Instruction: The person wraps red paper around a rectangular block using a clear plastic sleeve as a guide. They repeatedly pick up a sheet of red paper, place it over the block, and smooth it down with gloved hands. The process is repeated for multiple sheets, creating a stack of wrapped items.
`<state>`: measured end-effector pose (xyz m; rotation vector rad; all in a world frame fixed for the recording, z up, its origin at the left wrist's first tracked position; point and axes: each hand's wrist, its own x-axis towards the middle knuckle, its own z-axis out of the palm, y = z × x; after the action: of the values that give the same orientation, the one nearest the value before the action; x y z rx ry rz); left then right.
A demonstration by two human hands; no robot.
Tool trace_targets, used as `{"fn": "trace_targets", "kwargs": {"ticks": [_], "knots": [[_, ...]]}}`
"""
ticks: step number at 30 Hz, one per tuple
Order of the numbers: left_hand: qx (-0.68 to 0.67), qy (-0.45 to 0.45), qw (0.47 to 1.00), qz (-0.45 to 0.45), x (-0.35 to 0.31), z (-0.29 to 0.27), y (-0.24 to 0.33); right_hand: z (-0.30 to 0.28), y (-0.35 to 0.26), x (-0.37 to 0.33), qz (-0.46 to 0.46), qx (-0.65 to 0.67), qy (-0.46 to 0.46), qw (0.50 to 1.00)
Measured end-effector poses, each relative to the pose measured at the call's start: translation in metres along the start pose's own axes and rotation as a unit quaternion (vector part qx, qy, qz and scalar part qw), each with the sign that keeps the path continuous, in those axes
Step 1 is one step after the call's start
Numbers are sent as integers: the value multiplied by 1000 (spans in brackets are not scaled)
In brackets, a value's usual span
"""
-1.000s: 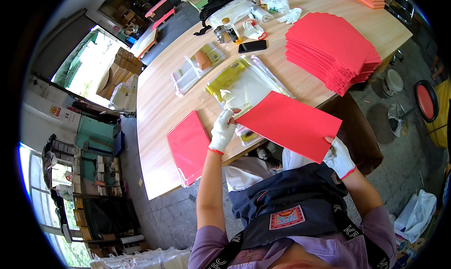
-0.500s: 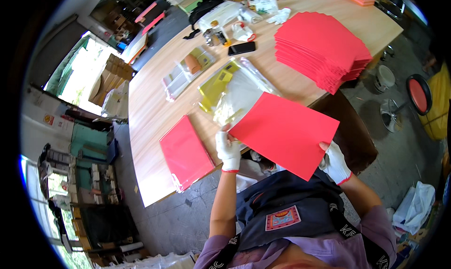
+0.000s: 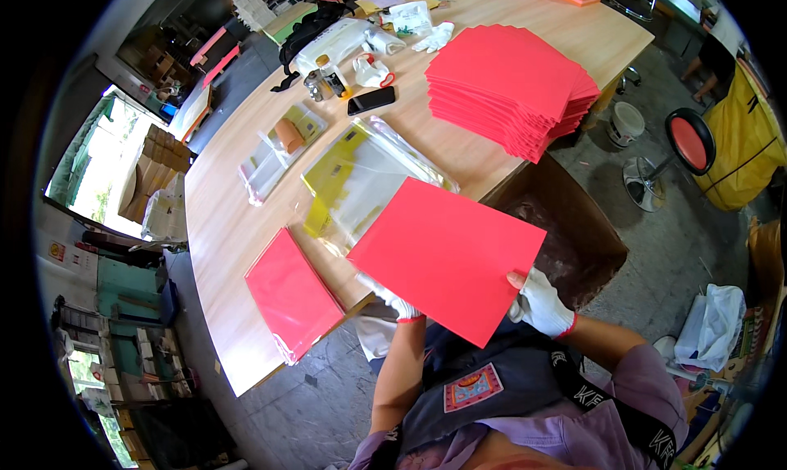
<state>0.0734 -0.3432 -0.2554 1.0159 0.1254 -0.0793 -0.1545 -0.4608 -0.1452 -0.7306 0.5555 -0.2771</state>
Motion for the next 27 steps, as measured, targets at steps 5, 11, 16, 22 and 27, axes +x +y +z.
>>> {"fn": "trace_targets", "kwargs": {"ticks": [5, 11, 16, 22, 27], "knots": [[-70, -14, 964, -257, 7, -16, -65, 4, 0, -3, 37, -38, -20, 998], [-36, -25, 946, -320, -47, -35, -97, 5, 54, 67, 81, 34, -23, 996], [-13, -98, 971, -217, -54, -25, -53, 19, 82, 135, 111, 244, -103, 958], [55, -124, 936, -324, -47, -51, 4, 34, 67, 122, 53, -332, -202, 920], [129, -88, 966, -207, -34, -79, 39, 66, 82, 133, -277, -657, -220, 666]]}}
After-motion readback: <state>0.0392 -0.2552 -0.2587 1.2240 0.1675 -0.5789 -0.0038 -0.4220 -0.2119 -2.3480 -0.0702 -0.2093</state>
